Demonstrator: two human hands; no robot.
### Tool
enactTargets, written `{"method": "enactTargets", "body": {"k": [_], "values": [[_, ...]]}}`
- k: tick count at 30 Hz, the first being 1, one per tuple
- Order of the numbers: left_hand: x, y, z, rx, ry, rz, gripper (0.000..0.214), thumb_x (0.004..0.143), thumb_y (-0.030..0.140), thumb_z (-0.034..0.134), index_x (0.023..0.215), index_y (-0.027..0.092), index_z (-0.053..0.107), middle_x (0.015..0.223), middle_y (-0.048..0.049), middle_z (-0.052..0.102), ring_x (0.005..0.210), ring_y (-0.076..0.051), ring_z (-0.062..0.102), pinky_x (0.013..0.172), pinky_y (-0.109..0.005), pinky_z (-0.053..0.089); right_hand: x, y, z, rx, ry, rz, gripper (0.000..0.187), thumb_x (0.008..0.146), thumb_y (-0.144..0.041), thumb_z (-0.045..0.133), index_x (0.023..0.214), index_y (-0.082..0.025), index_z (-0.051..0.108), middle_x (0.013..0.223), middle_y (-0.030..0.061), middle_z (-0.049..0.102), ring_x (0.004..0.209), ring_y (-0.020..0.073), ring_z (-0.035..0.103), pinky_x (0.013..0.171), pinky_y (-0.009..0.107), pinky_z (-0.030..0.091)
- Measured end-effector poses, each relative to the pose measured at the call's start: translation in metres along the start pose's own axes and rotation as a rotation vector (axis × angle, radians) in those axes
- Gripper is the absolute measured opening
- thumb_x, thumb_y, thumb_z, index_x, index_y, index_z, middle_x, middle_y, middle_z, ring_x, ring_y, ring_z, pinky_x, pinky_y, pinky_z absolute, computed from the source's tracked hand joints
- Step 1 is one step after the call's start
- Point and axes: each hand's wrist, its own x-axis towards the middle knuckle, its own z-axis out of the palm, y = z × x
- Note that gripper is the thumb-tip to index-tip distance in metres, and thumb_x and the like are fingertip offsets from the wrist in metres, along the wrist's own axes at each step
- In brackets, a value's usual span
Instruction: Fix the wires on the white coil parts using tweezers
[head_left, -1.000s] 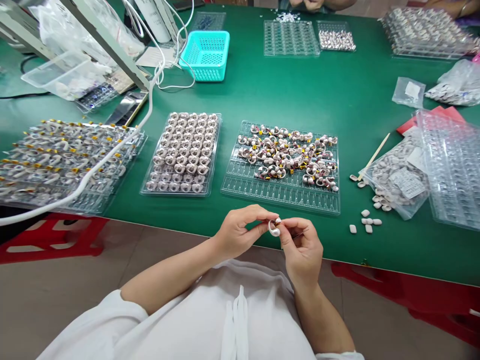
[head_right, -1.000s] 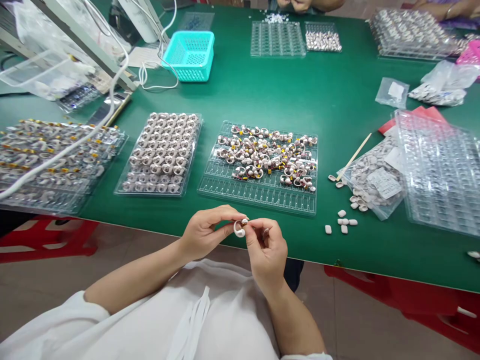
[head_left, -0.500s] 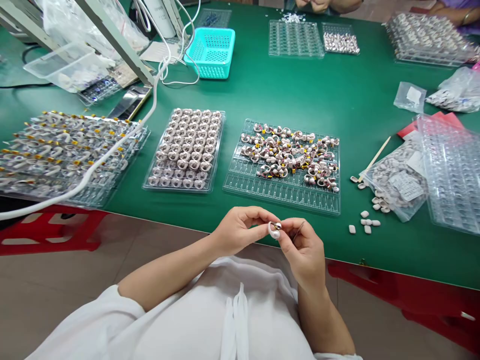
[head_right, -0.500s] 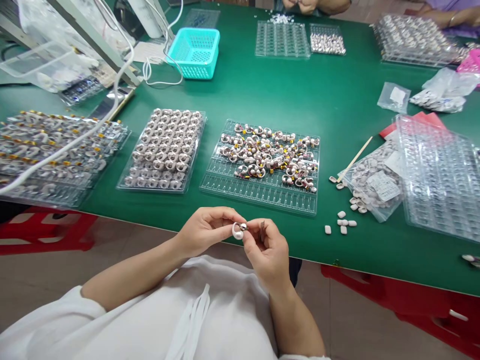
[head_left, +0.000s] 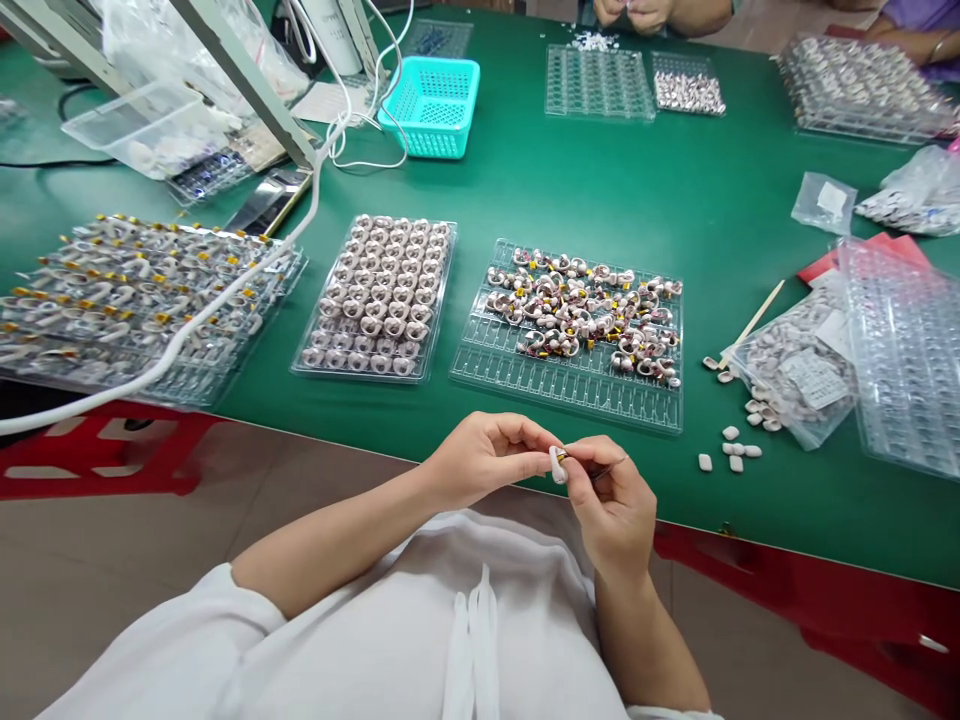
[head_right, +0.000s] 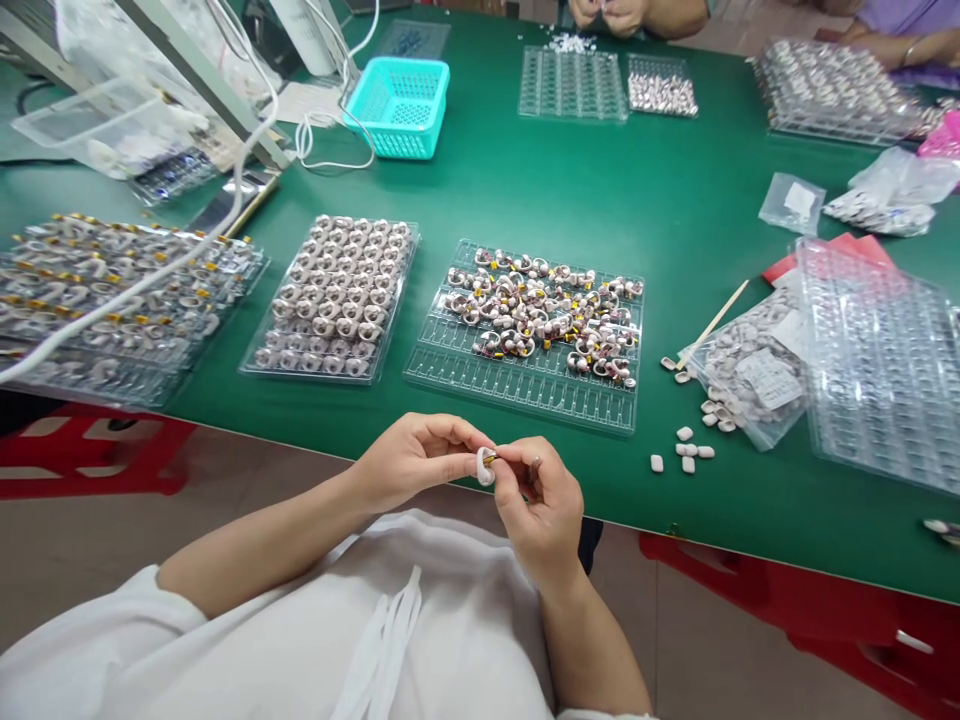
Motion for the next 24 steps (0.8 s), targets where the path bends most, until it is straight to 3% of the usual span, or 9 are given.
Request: {"method": "enactTargets", "body": {"k": [11, 19, 24], "values": [[-0.002, -0.010, 0.006, -0.102, 0.059, 0.068, 0.021, 0.076, 0.029, 0.085, 0.088, 0.013, 0.078, 0.081, -0.0066, 0.079, 0.076, -0.018, 0.074, 0.076, -0.029, 0.062, -0.003, 0.006, 0.007, 0.000, 0.036, -0.134, 0.018, 0.092, -0.016, 0.062, 0.104, -0.029, 0.068, 0.092, 0.0026, 0.064, 0.078, 0.0156, 0.061, 0.058, 0.026, 0.048], [-0.003, 0.000, 0.011, -0.114, 0.169, -0.021, 0.019, 0.072, 0.027, 0.085, 0.082, 0.012, 0.079, 0.075, -0.0037, 0.077, 0.064, -0.010, 0.065, 0.066, -0.020, 0.057, 0.006, 0.011, -0.004, -0.356, 0.007, -0.563, 0.045, 0.088, -0.003, 0.064, 0.123, -0.032, 0.067, 0.094, 0.0026, 0.067, 0.076, 0.0138, 0.066, 0.059, 0.025, 0.055], [-0.004, -0.003, 0.010, -0.112, 0.206, -0.025, 0.017, 0.073, 0.025, 0.083, 0.084, 0.012, 0.079, 0.070, -0.0022, 0.075, 0.063, -0.009, 0.064, 0.065, -0.019, 0.055, 0.008, 0.020, -0.005, -0.429, 0.021, -0.688, 0.053, 0.086, -0.002, 0.067, 0.129, -0.032, 0.065, 0.093, 0.0035, 0.068, 0.074, 0.0150, 0.066, 0.061, 0.029, 0.056]]}}
